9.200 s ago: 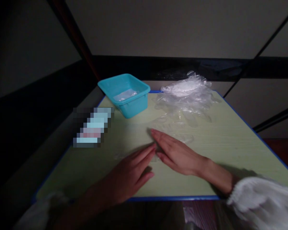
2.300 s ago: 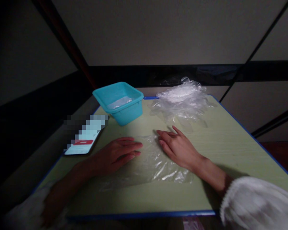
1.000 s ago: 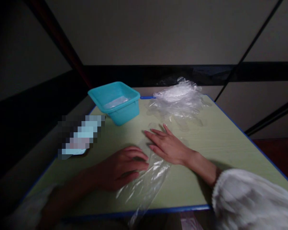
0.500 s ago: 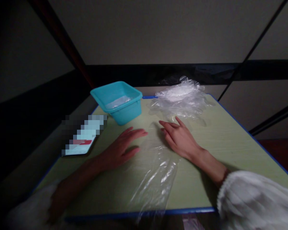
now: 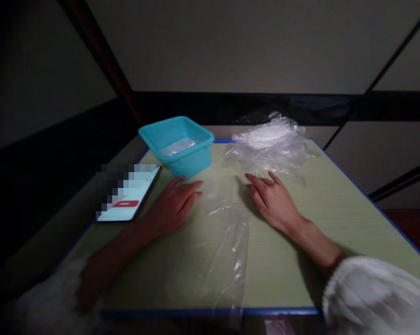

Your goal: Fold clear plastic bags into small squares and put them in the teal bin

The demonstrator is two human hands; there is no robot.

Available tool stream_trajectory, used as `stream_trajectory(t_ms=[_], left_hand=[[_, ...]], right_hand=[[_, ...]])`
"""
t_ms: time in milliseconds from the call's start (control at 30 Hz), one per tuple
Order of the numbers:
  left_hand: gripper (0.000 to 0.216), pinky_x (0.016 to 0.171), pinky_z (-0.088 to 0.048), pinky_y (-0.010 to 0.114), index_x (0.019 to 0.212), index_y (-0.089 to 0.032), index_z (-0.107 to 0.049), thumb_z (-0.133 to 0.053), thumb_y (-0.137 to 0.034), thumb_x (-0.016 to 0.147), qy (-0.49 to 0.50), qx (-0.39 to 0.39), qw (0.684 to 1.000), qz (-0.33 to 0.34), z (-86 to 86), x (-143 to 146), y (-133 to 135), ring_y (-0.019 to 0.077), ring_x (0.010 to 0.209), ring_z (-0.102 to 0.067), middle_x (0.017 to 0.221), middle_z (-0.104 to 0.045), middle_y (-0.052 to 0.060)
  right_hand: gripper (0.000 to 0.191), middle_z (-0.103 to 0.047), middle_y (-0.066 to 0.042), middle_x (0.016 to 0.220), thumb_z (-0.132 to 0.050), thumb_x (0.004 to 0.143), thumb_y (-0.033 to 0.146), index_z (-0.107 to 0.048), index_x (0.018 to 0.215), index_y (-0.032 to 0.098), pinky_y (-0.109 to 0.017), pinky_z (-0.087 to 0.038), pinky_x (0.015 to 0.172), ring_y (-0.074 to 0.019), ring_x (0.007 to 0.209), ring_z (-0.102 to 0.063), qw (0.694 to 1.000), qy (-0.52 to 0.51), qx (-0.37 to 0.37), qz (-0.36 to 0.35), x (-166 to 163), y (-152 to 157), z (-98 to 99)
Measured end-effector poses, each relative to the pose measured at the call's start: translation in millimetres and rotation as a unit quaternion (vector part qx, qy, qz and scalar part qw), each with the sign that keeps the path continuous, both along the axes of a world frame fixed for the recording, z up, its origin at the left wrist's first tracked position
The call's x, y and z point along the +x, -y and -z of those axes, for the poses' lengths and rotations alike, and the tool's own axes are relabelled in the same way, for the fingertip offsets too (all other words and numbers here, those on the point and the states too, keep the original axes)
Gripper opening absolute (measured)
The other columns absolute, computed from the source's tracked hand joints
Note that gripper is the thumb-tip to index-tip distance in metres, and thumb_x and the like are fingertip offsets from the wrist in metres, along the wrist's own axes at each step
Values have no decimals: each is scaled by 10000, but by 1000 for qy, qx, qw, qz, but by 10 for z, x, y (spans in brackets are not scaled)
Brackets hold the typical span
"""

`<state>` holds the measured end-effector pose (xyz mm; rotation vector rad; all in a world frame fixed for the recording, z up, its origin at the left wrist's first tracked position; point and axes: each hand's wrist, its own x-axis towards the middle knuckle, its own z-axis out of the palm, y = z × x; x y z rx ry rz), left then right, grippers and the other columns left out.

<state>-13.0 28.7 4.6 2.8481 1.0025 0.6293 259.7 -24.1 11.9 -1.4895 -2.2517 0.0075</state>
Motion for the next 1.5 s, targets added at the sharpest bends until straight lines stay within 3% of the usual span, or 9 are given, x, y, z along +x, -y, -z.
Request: stream_trajectory(t_ms=[167,333,433,567,800,967,1133,1233,1500], left_hand=[[308,1016,-407,456,1089,-86,-596,-383,-153,876,17,82,994,-74,-38,-63,-32,212,849,-663,898,-715,99],[241,994,-430,433,1022,-121,-604,-431,-144,856,107,80,990,-49,12,-23,-5,185,838,-657,879,-713,68],[217,1015,-405,422,987,-162,-611,-443,-151,850,153,26,988,13,19,-10,48,163,861,-657,873,-718,35],[239,984,-426,393,1009,-174,-635,-453,-196,857,115,-79,981,137,-4,5,147,172,922,-641,922,-722,43],[277,1011,-403,386,1019,-180,-649,-411,-225,885,49,-144,964,219,-43,94,282,190,1044,-592,1121,-669,51],[372,1039,-400,362,1252,-143,-512,-378,-225,915,60,-119,982,133,-14,84,237,185,1216,-500,1296,-560,98],[574,1148,-223,408,1410,-64,-294,-378,-375,935,-55,-80,986,132,101,32,172,227,1405,-208,1494,-271,168],[694,1156,-187,420,1429,-55,-239,-376,-501,915,-86,-84,983,139,153,19,174,247,1415,-162,1505,-220,189],[737,1161,-158,415,1429,-61,-238,-394,-545,896,-80,-105,980,147,124,41,195,252,1421,-128,1509,-209,189]], right_hand=[[410,-700,-108,1063,-289,915,222,-518,1235,105,-548,-262,1076,-248,1031,-631,1000,-7,3,1,10,-9,-2],[392,-636,-134,1193,-294,940,245,-504,1246,119,-556,-256,1076,-253,1110,-586,999,-2,-25,-47,-63,-9,39],[390,-589,-143,1258,-305,939,244,-481,1269,132,-580,-247,1068,-262,1144,-559,998,20,-37,-41,-79,-21,83],[409,-551,-150,1301,-313,937,250,-434,1311,138,-586,-242,1064,-267,1192,-517,998,38,-37,-23,-52,-50,138],[420,-568,-155,1274,-336,925,257,-438,1318,149,-601,-266,1047,-289,1174,-531,999,36,-22,-7,-2,-66,132],[456,-524,-127,1339,-319,954,293,-365,1393,180,-493,-405,1008,-251,1210,-508,994,-34,-39,-95,-92,1,9],[625,-185,-146,1528,-336,964,419,-129,1482,139,-481,-210,1126,-236,1401,-179,975,42,-69,-206,-228,89,63],[721,-110,-146,1539,-338,947,500,-29,1488,136,-463,-170,1142,-233,1410,-123,971,61,-88,-216,-262,133,134],[763,-160,-159,1525,-358,923,551,-93,1485,109,-460,-179,1143,-253,1405,-150,973,71,-90,-198,-280,173,210]])
